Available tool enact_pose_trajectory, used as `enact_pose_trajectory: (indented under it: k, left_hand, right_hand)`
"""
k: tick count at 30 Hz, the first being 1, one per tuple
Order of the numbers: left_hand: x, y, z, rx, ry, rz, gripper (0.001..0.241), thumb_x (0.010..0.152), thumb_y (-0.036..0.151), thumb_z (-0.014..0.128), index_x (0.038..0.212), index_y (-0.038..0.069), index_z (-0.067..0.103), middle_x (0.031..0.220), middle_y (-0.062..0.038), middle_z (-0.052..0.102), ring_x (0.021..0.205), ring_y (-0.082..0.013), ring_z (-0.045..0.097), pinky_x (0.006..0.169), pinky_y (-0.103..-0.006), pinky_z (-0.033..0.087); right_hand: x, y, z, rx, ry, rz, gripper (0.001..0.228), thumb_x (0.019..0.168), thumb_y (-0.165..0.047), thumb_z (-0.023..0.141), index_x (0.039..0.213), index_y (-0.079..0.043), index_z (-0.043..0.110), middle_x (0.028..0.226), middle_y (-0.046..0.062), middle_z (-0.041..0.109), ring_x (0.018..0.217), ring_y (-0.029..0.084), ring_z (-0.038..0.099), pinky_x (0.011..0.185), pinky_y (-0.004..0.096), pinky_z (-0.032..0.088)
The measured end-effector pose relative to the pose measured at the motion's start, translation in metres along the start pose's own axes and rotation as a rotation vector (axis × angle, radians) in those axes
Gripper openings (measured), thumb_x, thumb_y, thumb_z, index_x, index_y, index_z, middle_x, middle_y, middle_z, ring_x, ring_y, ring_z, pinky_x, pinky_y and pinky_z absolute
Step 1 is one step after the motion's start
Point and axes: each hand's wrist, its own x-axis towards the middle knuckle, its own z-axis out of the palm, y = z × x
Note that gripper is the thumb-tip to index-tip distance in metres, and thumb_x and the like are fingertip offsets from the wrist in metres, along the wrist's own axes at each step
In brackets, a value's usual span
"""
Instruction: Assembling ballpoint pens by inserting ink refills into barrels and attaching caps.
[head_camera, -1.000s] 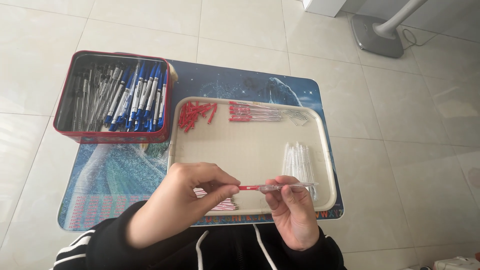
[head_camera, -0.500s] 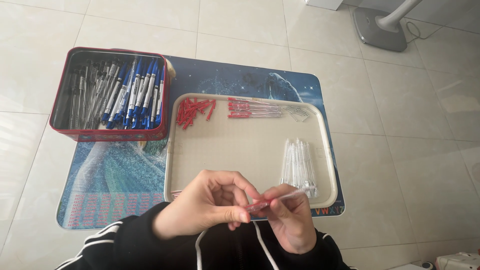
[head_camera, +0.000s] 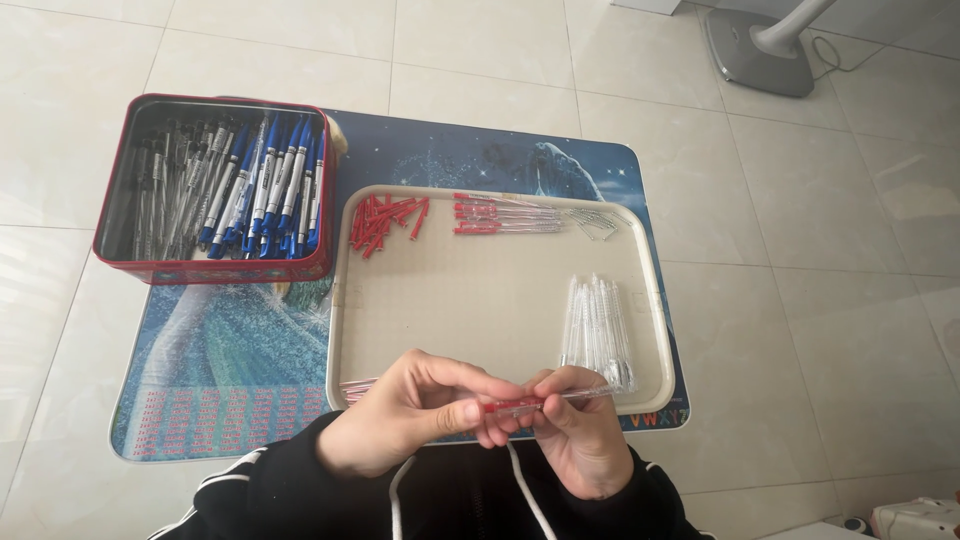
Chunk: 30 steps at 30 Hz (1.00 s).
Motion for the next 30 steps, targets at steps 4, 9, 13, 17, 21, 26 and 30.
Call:
enact_pose_trajectory:
  k: [4, 9, 13, 17, 21, 26, 30]
  left_hand:
    - [-0.001, -0.007, -0.004, -0.005, 0.077, -0.053, 0.031, 0.082, 0.013, 0.069, 0.107, -0.004, 0.068, 0.093, -0.02, 0.072, 0.074, -0.0186, 0.069, 0.076, -0.0297, 0.06]
    - [-0.002, -0.009, -0.006, -0.043, 0.039, -0.029, 0.034, 0.086, 0.023, 0.066, 0.107, -0.004, 0.068, 0.089, -0.019, 0.071, 0.076, -0.02, 0.069, 0.078, -0.0312, 0.058]
    - [0.001, -0.013, -0.007, -0.07, -0.013, 0.011, 0.039, 0.088, 0.025, 0.065, 0.112, -0.005, 0.065, 0.091, -0.018, 0.07, 0.08, -0.0203, 0.066, 0.078, -0.0312, 0.056]
    - [0.003, -0.023, -0.01, -0.004, 0.036, 0.074, 0.033, 0.085, 0.028, 0.07, 0.1, -0.001, 0.07, 0.078, -0.017, 0.069, 0.068, -0.0197, 0.066, 0.07, -0.0318, 0.056]
    - [0.003, -0.023, -0.009, -0.024, 0.071, 0.03, 0.032, 0.082, 0.024, 0.071, 0.099, -0.003, 0.07, 0.083, -0.02, 0.071, 0.067, -0.021, 0.066, 0.067, -0.0313, 0.058]
    - [0.004, -0.017, -0.006, -0.049, -0.02, 0.065, 0.054, 0.086, 0.047, 0.069, 0.111, -0.001, 0.066, 0.093, -0.018, 0.069, 0.083, -0.0233, 0.065, 0.076, -0.0354, 0.054]
    - [0.004, -0.027, -0.011, -0.076, 0.014, 0.031, 0.034, 0.087, 0.026, 0.069, 0.107, -0.001, 0.068, 0.084, -0.018, 0.07, 0.076, -0.023, 0.066, 0.072, -0.0327, 0.056]
  right_hand:
    - [0.002, -0.002, 0.01, 0.054, -0.104, -0.009, 0.011, 0.088, -0.012, 0.068, 0.095, -0.003, 0.067, 0.09, 0.023, 0.069, 0.074, 0.043, 0.067, 0.06, 0.056, 0.056]
    - [0.003, -0.005, 0.013, 0.016, -0.105, -0.027, 0.012, 0.088, -0.011, 0.066, 0.092, 0.0, 0.065, 0.08, 0.019, 0.067, 0.065, 0.042, 0.065, 0.058, 0.054, 0.057]
    - [0.003, -0.009, 0.016, -0.059, -0.012, -0.015, 0.009, 0.087, -0.011, 0.067, 0.087, -0.001, 0.066, 0.075, 0.018, 0.068, 0.064, 0.038, 0.068, 0.056, 0.05, 0.06]
    - [0.004, -0.007, 0.016, 0.026, -0.154, -0.035, 0.012, 0.09, -0.009, 0.066, 0.1, -0.002, 0.066, 0.094, 0.028, 0.067, 0.072, 0.049, 0.065, 0.065, 0.055, 0.059]
    - [0.001, -0.003, 0.011, -0.004, -0.13, -0.042, 0.014, 0.09, -0.012, 0.067, 0.098, -0.001, 0.066, 0.092, 0.026, 0.068, 0.071, 0.05, 0.065, 0.066, 0.054, 0.06]
    - [-0.005, 0.002, -0.005, -0.097, 0.096, -0.006, 0.004, 0.084, -0.003, 0.068, 0.086, 0.0, 0.068, 0.081, 0.019, 0.07, 0.066, 0.037, 0.07, 0.06, 0.043, 0.063]
    - [0.005, -0.007, 0.015, 0.049, -0.119, -0.049, 0.015, 0.09, -0.01, 0.067, 0.099, 0.001, 0.066, 0.083, 0.022, 0.067, 0.069, 0.046, 0.065, 0.061, 0.054, 0.059]
